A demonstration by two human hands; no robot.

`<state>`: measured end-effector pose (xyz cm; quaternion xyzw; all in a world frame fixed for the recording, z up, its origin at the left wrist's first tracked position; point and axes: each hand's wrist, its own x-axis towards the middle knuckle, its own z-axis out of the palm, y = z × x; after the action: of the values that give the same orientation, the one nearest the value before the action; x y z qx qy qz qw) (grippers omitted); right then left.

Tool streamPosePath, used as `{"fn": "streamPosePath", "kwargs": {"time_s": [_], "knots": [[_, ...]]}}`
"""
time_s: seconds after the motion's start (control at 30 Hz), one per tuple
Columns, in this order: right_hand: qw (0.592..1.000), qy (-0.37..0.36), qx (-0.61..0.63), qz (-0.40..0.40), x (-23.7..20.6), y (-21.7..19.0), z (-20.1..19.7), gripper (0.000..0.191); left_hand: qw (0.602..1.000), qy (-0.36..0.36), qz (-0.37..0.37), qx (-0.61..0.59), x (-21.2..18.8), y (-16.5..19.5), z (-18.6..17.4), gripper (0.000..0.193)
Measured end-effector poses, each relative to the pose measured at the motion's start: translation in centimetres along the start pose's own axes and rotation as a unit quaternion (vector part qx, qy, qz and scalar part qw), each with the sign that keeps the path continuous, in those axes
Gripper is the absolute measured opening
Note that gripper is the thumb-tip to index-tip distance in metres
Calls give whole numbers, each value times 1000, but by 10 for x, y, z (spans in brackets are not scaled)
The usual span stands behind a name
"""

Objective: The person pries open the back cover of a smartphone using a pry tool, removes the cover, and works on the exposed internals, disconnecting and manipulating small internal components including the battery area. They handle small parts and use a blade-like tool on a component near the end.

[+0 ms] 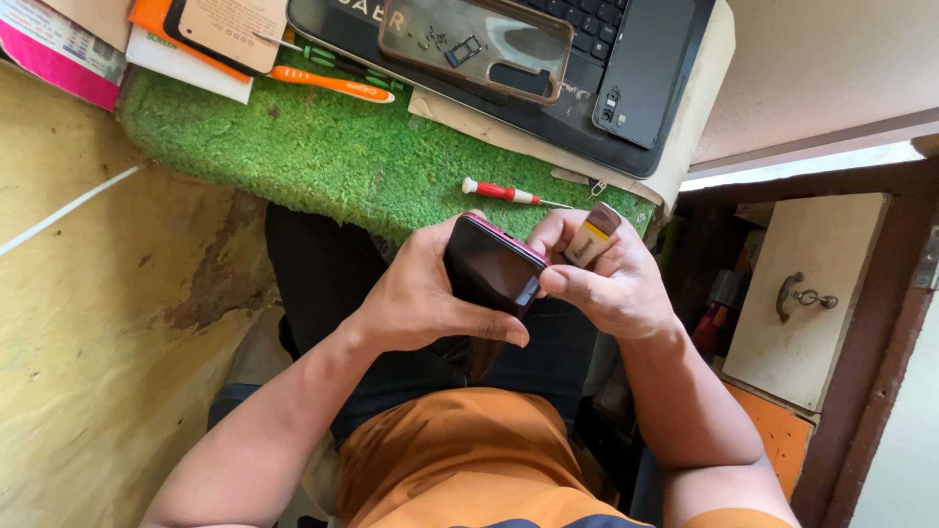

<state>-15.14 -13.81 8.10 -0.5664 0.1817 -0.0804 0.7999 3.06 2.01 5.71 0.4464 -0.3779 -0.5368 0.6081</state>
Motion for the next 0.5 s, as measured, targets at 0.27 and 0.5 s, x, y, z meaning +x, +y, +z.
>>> {"fn": "streamPosePath", "kwargs": {"time_s": [0.27, 0.5], "knots": [[998, -49, 5, -35, 7, 0, -2, 31, 998, -42, -2, -55, 3, -9, -3, 64], [996, -49, 7, -69, 17, 9, 3, 25, 995, -55, -31, -79, 4, -18, -8, 74]]}}
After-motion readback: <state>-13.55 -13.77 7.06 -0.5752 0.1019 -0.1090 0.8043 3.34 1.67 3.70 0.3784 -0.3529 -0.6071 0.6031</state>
